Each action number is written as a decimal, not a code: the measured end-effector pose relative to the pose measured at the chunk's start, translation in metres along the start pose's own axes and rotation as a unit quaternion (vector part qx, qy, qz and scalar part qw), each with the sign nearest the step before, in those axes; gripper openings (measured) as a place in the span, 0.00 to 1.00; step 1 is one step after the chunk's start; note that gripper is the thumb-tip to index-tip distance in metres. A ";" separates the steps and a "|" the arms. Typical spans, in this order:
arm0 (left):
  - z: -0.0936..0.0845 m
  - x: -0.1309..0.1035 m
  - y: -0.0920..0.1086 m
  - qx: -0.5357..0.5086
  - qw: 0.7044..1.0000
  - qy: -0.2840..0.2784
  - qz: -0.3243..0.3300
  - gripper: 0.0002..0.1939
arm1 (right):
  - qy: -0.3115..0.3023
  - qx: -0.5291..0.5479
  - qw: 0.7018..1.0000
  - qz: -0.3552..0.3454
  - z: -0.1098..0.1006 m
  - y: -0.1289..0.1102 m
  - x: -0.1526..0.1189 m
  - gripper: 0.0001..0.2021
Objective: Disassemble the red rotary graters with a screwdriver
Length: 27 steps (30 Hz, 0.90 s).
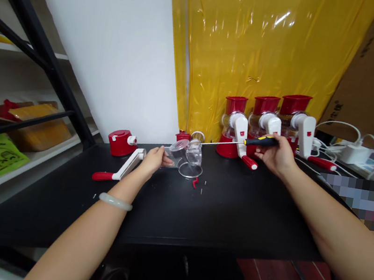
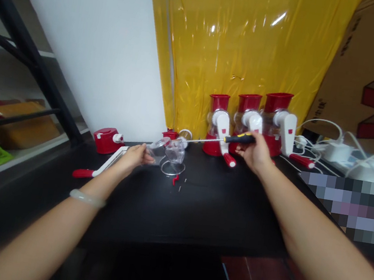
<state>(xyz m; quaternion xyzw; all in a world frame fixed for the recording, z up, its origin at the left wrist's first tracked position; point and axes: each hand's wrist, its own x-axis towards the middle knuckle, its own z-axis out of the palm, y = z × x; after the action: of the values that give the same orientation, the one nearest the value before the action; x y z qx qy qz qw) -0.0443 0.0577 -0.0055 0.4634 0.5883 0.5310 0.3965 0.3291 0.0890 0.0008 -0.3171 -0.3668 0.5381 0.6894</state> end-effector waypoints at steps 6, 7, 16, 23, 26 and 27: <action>0.001 -0.001 0.001 0.011 1.000 0.016 -0.009 0.13 | 0.016 -0.053 0.998 -0.015 0.000 0.007 0.008 0.16; 0.001 -0.001 0.001 0.010 1.000 0.015 -0.009 0.12 | 0.020 -0.045 0.999 -0.013 0.000 0.007 0.008 0.13; 0.001 0.001 -0.001 0.003 1.000 0.010 -0.011 0.13 | -0.035 0.005 0.999 -0.013 -0.002 0.000 -0.002 0.05; 0.001 0.000 0.000 0.000 1.000 0.010 -0.015 0.13 | 0.036 -0.073 0.995 -0.063 0.000 0.005 0.006 0.10; 0.000 0.001 -0.001 -0.001 1.000 0.012 -0.014 0.13 | 0.021 -0.031 0.999 -0.028 -0.001 0.003 0.005 0.06; 0.000 0.002 -0.001 0.000 1.000 0.013 -0.014 0.13 | 0.013 -0.016 1.000 -0.017 -0.001 0.002 0.003 0.06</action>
<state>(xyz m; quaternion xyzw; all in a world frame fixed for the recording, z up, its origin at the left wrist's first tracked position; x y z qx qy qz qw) -0.0446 0.0592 -0.0066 0.4483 0.5996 0.5312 0.3966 0.3296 0.0927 -0.0011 -0.3287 -0.3716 0.5164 0.6980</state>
